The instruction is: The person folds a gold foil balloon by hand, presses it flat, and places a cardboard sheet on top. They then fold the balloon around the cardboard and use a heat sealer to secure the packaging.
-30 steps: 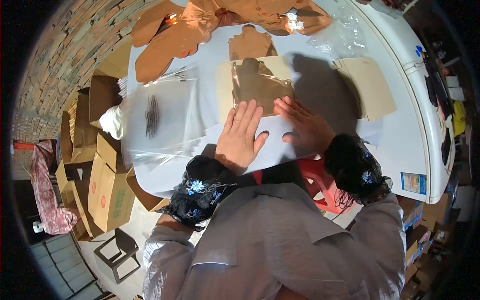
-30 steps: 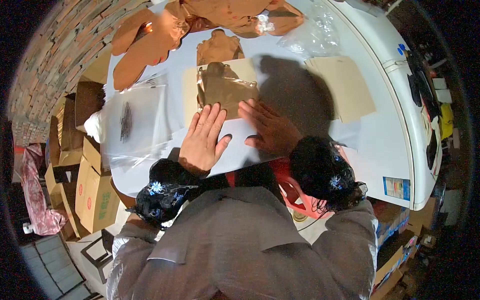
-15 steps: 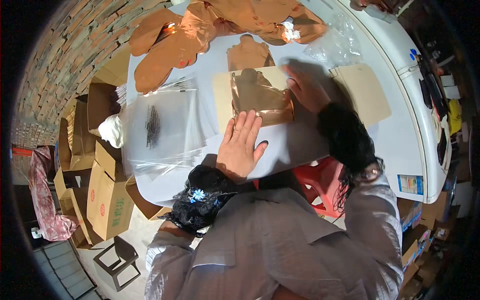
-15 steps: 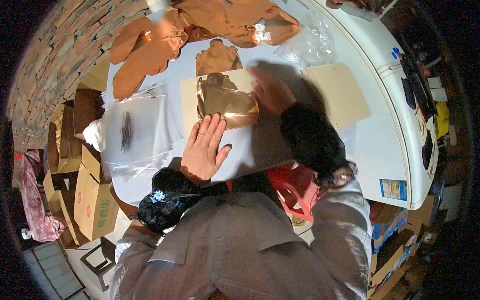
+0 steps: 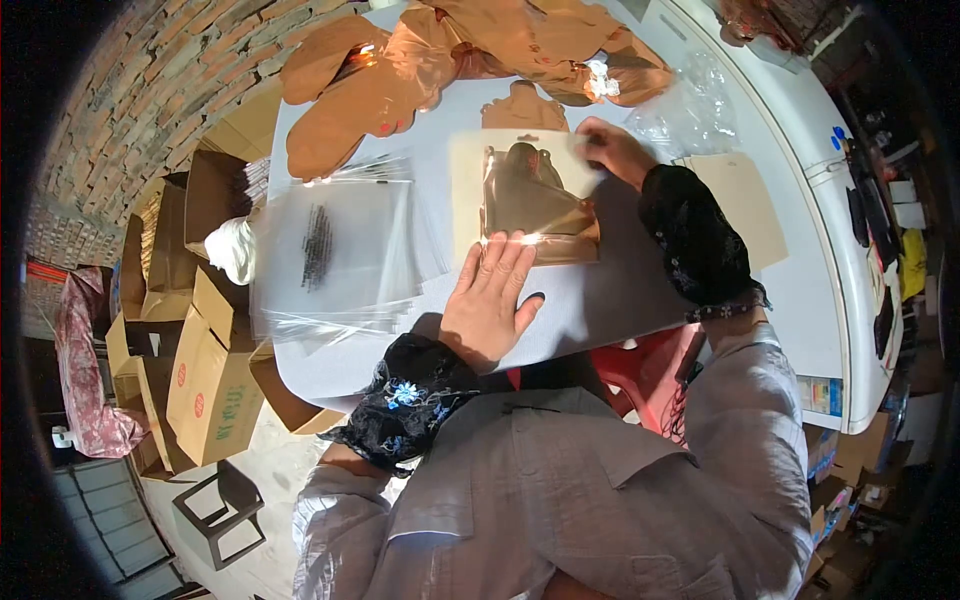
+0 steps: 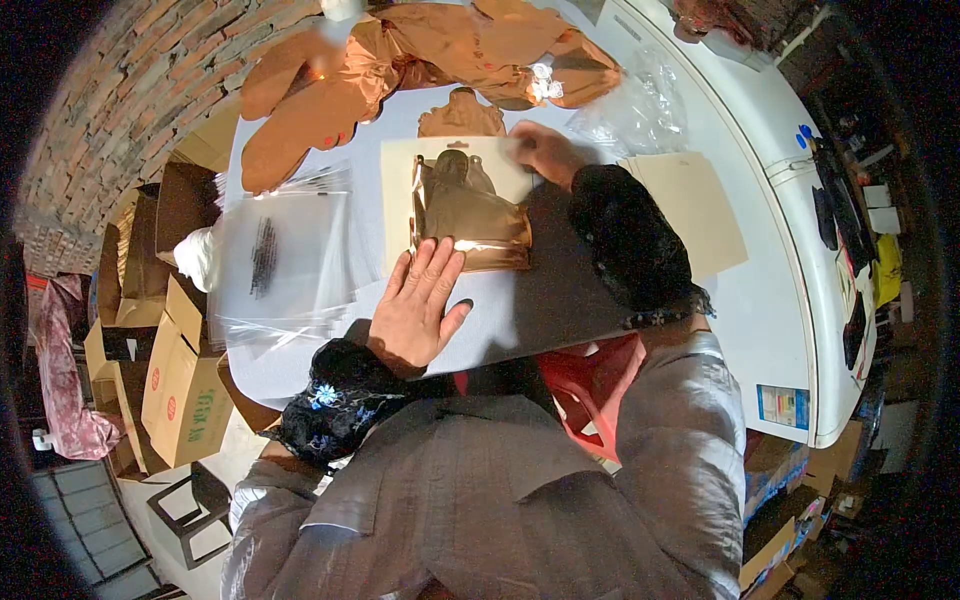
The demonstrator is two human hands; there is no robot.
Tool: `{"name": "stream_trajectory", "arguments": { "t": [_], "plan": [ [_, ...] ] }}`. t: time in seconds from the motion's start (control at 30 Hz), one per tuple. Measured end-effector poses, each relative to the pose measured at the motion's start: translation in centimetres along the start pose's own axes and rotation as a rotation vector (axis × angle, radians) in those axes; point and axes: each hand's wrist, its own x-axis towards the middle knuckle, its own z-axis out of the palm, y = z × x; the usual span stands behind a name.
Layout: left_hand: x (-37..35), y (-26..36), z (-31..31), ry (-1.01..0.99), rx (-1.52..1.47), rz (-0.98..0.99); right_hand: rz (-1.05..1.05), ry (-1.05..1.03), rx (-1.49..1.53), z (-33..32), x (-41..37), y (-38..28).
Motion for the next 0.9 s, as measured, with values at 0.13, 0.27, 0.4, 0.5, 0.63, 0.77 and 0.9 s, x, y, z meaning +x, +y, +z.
{"name": "stream_trajectory", "arguments": {
  "t": [0.13,0.27,0.4,0.5,0.63,0.77,0.9],
  "plan": [
    [0.0,0.0,0.2,0.006,-0.01,-0.005,-0.052,0.591,-0.173,-1.5,0.4,-1.0],
    [0.0,-0.1,0.1,0.002,-0.014,0.002,0.05,0.673,0.664,-3.7,-0.4,-2.6],
    [0.1,0.0,0.2,0.053,-0.01,0.011,-0.017,0.333,0.494,-1.0,-3.5,-3.0],
    [0.0,0.1,-0.3,0.0,-0.043,-0.012,0.033,0.213,-0.049,2.9,-5.3,-3.1],
    [-0.1,0.1,-0.1,0.019,-0.134,-0.02,-0.136,0.46,-0.501,6.8,-6.3,-2.2],
    [-0.2,-0.1,0.2,0.031,-0.1,-0.015,-0.39,0.523,-0.827,8.6,-6.7,-4.4],
    [-0.2,0.0,0.3,0.018,-0.109,-0.031,-0.629,0.209,-0.744,11.2,-7.9,-6.4]
  ]
}}
